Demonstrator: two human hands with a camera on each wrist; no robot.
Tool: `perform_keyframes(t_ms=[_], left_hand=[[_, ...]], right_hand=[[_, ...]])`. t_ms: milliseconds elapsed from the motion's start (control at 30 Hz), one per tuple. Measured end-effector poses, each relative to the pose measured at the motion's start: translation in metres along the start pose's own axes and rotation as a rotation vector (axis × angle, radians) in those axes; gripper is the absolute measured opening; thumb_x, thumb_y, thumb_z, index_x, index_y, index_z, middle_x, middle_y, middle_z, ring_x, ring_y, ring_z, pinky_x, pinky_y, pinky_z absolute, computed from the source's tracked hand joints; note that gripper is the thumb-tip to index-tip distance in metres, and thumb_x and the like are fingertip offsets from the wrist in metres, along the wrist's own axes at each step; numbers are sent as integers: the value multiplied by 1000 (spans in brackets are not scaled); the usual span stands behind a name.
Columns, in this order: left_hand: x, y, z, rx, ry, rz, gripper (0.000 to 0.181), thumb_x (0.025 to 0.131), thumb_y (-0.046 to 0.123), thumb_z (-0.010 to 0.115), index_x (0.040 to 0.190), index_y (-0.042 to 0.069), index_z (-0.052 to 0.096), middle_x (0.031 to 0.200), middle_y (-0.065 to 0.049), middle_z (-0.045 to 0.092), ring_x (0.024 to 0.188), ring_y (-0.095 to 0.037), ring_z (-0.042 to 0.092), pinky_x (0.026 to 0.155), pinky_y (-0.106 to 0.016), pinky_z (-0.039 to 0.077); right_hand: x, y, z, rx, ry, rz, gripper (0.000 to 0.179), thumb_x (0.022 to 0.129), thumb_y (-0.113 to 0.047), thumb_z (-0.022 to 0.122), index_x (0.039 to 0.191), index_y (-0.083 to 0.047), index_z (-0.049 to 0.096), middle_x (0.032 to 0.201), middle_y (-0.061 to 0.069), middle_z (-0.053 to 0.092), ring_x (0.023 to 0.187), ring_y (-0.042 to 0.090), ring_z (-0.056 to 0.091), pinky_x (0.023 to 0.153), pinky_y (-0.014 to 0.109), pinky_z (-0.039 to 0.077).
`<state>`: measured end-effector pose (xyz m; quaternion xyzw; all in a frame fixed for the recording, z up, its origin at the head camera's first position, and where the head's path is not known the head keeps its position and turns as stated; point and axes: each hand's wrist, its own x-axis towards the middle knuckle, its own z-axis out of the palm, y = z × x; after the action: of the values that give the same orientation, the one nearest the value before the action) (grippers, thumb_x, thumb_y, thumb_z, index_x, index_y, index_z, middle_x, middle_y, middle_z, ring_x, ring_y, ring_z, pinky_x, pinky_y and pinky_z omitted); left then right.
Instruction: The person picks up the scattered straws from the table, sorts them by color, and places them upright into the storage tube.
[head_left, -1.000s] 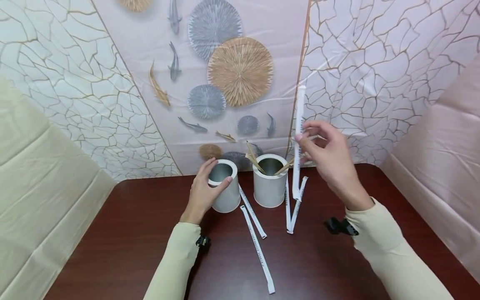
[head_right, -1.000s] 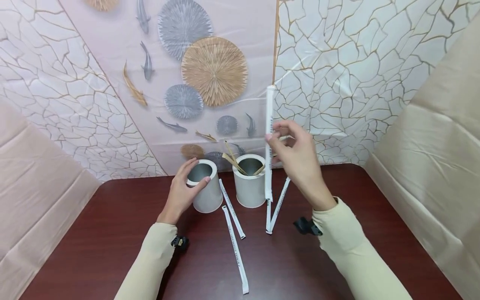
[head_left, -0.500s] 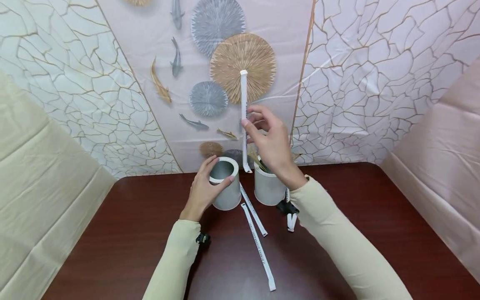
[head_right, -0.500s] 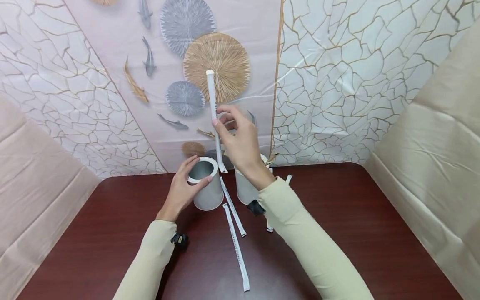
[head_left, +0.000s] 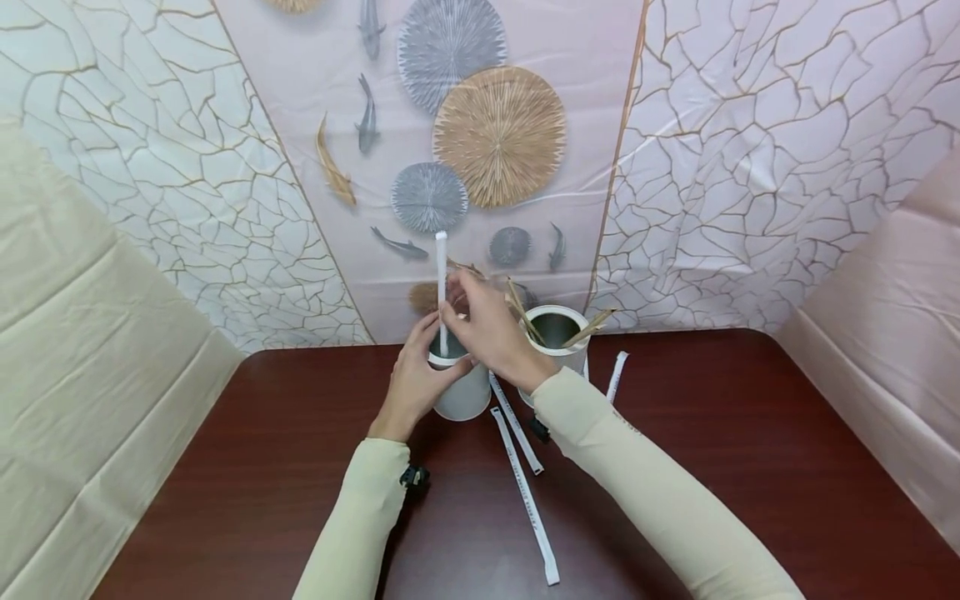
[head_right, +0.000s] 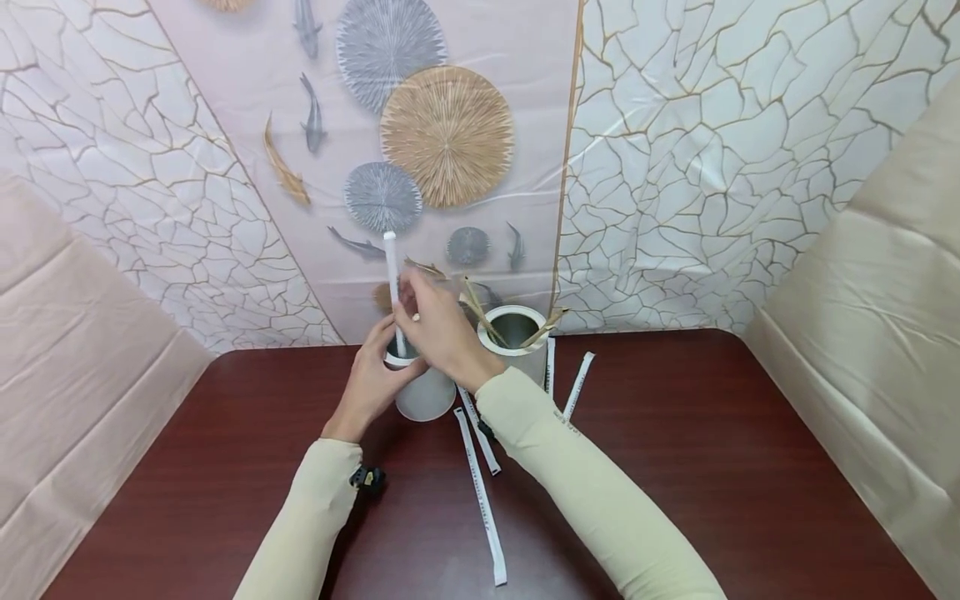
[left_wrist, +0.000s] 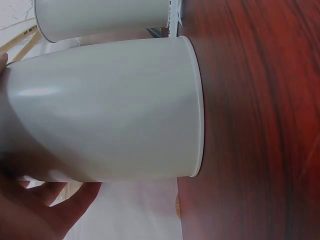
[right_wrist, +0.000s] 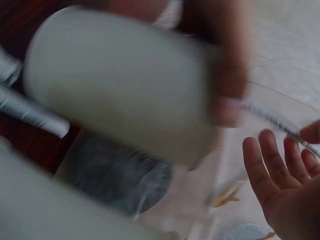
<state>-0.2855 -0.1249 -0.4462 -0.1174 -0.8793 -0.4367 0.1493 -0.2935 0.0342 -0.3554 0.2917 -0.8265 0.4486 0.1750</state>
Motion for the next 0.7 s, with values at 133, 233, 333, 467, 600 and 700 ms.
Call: perform_keyframes(t_ms=[133,233,333,467,600,700], left_hand=[[1,0,2,-20,3,11,76,87,45,83,155,25,56,159,9,47,139,-27,54,108,-58,47],[0,0,2,-39,15,19,73,87,39,83,154,22,57,159,4,48,140,-30,53,108,-59,46],[-1,0,2,-59,25,43,73,88,34,85,154,18,57,161,-1,47,144,-32,50,110,-60,45],[-2,-1,2,-60,30,62,75,87,38,86,153,14,58,163,-1,46,146,-30,48,112,-60,43],[-1,1,1,-41,32,48,82,85,48,87,153,13,57,162,1,46,144,-28,50,110,-57,45],[-1,1,0,-43,27,36,84,84,50,88,154,16,57,163,2,44,145,-27,49,112,-56,44]], right_hand=[[-10,9,6,-210,-179,2,17,105,-12,62,122,-9,62,108,3,68,96,19,65,82,37,55],[-15,10,7,-314,-254,-34,18,105,-14,61,122,-10,66,111,3,67,100,21,62,85,39,54],[-19,5,1,-325,-249,-65,20,105,-12,60,122,-7,69,114,5,69,105,23,63,89,39,53],[-27,-6,-20,-203,-162,-72,18,104,-9,61,118,-4,72,110,7,73,97,21,68,86,37,55],[-38,-20,-56,-32,-66,6,14,104,-10,65,114,-4,73,98,7,75,84,18,68,77,35,57],[-48,-30,-91,69,-68,133,14,105,-12,66,115,-5,73,94,8,74,79,21,67,66,36,58]])
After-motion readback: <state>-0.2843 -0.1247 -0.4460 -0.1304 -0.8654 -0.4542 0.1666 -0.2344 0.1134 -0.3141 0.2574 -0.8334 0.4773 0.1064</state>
